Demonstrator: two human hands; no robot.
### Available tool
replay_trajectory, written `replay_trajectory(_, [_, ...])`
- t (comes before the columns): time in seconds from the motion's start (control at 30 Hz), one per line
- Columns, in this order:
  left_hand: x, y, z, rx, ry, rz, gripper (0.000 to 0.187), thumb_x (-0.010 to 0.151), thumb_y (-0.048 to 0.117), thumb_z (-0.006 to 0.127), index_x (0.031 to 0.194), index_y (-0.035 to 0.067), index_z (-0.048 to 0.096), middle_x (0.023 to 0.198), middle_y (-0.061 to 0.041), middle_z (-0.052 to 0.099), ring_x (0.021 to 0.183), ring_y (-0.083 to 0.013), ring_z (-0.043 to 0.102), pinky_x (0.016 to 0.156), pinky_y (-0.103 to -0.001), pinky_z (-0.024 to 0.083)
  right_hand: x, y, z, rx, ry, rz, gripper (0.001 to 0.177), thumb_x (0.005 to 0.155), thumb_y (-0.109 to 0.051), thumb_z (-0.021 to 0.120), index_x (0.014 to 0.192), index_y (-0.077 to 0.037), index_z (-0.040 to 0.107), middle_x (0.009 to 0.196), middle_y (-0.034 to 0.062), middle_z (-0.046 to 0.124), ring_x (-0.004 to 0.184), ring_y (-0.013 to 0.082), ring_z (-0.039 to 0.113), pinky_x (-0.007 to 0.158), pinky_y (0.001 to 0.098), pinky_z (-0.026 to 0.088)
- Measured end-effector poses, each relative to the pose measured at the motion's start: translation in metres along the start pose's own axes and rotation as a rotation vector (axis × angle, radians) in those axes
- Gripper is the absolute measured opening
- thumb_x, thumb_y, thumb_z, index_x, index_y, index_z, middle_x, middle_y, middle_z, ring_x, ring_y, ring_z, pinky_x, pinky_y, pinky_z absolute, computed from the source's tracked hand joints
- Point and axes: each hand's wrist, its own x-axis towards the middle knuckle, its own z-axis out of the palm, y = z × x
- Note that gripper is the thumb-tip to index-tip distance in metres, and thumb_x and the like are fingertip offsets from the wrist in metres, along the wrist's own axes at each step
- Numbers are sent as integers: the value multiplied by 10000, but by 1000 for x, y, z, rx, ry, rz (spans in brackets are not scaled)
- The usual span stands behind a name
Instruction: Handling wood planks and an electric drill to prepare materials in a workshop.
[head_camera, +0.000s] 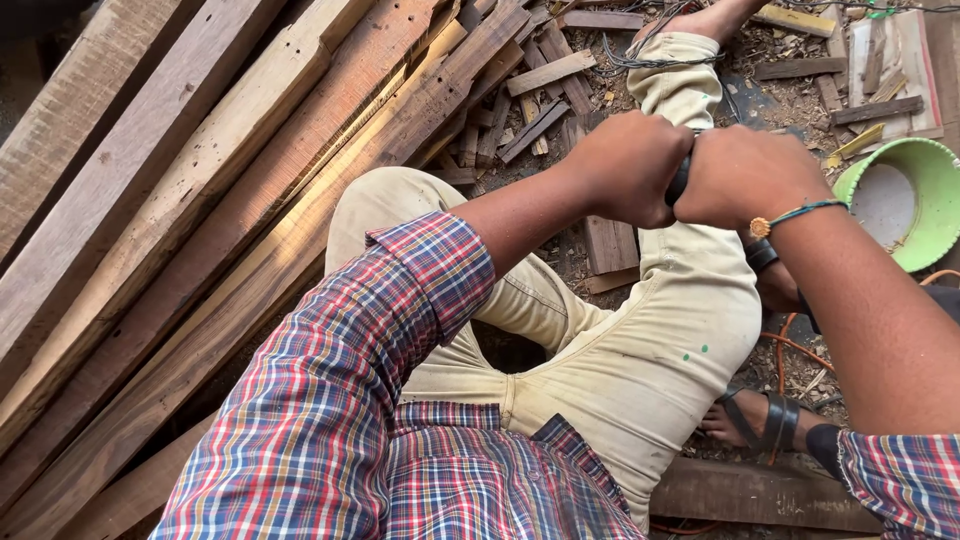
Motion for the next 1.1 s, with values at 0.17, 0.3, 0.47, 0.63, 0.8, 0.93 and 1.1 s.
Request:
replay_trajectory(0.17, [-5, -4, 3, -5, 53, 3, 452, 584, 329, 841, 864, 14, 678, 794, -203, 720, 753, -421, 709, 720, -494, 575, 5, -3, 0, -58, 13, -8, 414, 694, -283, 716, 1008, -30, 809, 1059, 256, 767, 975, 418, 758, 886, 503, 602])
replay_trajectory(0.3, [-5, -5, 5, -10, 53, -10, 451, 580, 321, 838, 870, 16, 676, 798, -202, 722, 754, -420, 711, 724, -494, 574, 3, -6, -2, -63, 10, -10, 414, 706, -294, 715, 1014, -33, 807, 1054, 249, 771, 972, 416, 757, 877, 503, 603])
replay_trajectory(0.47, [-7, -4, 5, -19, 79, 4, 466, 575, 318, 842, 879, 11, 667, 807, -192, 724, 766, -404, 720, 730, -480, 579, 1, -9, -4, -76, 10, -16, 419, 705, -324, 734, 1010, -48, 810, 1058, 228, 777, 968, 401, 758, 865, 494, 607])
replay_trajectory(0.63, [-10, -9, 11, -5, 86, -2, 483, 591, 319, 840, 902, 1, 651, 832, -192, 721, 772, -398, 721, 733, -479, 579, 2, -10, -2, -99, 34, -32, 412, 720, -331, 726, 1010, -51, 814, 1050, 238, 776, 962, 405, 760, 858, 494, 608])
replay_trajectory(0.8, [-13, -8, 11, -15, 110, -6, 492, 605, 327, 843, 917, 0, 648, 846, -203, 716, 773, -409, 715, 736, -489, 575, 2, -12, -3, -118, 46, -47, 404, 720, -323, 724, 1013, -59, 812, 1052, 232, 773, 964, 403, 757, 859, 497, 603])
replay_trajectory(0.93, [-16, -9, 15, 0, 131, -11, 492, 604, 326, 838, 922, 2, 648, 861, -206, 718, 780, -417, 713, 737, -493, 575, 0, -15, -3, -123, 49, -47, 397, 734, -340, 722, 1004, -64, 816, 1051, 234, 773, 968, 406, 752, 867, 493, 601])
replay_trajectory(1.1, [-15, -6, 15, -19, 124, -48, 512, 602, 339, 835, 936, 4, 642, 852, -202, 717, 759, -416, 715, 722, -492, 581, 3, -12, -4, -170, 59, -65, 366, 728, -304, 703, 977, -59, 810, 1012, 224, 780, 939, 395, 761, 846, 481, 611])
